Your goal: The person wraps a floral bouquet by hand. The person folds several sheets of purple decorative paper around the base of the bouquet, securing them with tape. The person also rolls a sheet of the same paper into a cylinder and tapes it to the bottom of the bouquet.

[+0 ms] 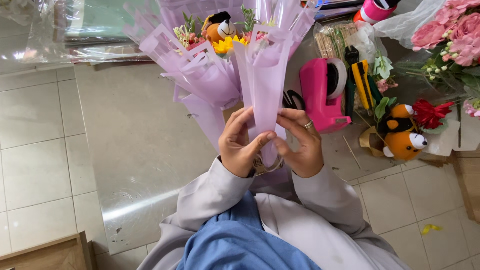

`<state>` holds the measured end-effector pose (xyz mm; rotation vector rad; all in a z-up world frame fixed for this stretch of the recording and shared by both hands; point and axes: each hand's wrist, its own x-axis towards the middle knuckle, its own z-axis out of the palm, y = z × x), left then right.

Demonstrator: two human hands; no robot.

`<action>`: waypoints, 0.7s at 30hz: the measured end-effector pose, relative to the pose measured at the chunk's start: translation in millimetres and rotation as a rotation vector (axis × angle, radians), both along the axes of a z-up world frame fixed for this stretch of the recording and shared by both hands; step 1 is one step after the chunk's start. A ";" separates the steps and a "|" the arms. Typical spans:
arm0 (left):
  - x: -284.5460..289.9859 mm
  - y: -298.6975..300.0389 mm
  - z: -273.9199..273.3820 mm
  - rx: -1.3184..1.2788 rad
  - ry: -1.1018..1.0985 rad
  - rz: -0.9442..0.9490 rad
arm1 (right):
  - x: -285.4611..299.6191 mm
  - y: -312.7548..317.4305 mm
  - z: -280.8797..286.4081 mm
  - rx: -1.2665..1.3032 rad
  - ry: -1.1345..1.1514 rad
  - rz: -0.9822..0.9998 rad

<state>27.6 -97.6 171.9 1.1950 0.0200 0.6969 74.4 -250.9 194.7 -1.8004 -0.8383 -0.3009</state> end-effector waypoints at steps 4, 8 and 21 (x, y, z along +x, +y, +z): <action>0.7 -3.8 -6.5 -0.085 -0.027 -0.032 | -7.6 11.0 9.4 -0.030 -0.044 -0.039; -4.0 -0.4 4.3 -0.056 -0.040 -0.059 | -12.5 12.2 7.7 0.019 0.000 -0.116; -9.9 -1.0 12.9 0.275 -0.083 0.203 | -15.5 10.7 -34.5 0.285 0.095 -0.181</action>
